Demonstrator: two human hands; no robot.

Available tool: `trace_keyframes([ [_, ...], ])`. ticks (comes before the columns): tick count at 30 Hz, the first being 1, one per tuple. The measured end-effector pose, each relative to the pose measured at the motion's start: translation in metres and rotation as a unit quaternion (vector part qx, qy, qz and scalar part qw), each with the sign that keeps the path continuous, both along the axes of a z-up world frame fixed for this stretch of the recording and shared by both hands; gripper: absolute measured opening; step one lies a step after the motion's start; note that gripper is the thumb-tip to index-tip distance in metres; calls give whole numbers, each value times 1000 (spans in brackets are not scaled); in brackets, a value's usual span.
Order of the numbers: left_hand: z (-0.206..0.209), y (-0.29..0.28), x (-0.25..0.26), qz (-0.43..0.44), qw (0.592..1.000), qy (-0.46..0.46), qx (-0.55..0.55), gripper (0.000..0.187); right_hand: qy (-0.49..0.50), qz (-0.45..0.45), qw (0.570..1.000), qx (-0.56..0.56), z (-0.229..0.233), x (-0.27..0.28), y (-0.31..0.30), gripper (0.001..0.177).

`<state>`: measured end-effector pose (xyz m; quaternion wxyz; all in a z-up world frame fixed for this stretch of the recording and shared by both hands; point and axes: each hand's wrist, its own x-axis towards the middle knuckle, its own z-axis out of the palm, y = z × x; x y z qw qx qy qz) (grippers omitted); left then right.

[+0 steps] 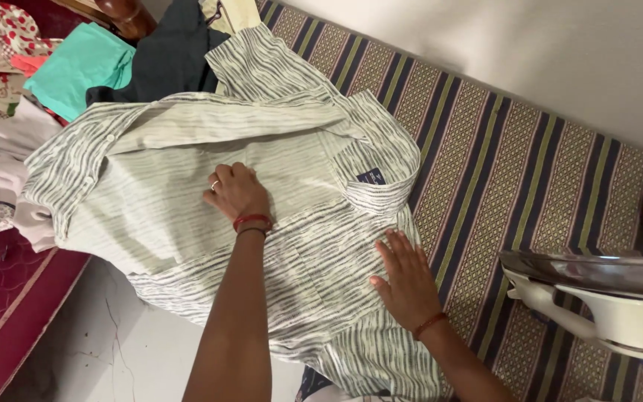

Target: Ironing a striped shirt on a bed.

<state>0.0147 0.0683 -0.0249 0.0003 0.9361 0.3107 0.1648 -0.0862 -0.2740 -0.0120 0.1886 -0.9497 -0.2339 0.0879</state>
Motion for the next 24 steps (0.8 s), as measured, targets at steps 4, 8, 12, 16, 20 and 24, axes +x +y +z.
trace_keyframes([
  [4,1,4,-1,-7,1000,-2,1,18,-9,5,1000,1,-3,-4,-1,67],
  [8,20,-12,5,-25,1000,-1,8,25,-21,3,1000,-8,-4,-3,0,67],
  [12,47,-59,8,-207,977,-35,47,38,-36,-2,999,36,-5,-7,11,60],
  [16,40,-129,-25,-288,943,-83,-143,16,-31,79,994,68,-6,-9,32,52],
  [20,29,-172,-92,-337,883,-110,-308,25,48,147,988,-15,33,8,40,52],
  [24,19,-149,-119,-450,889,23,-79,55,154,37,979,-127,68,15,28,72],
])
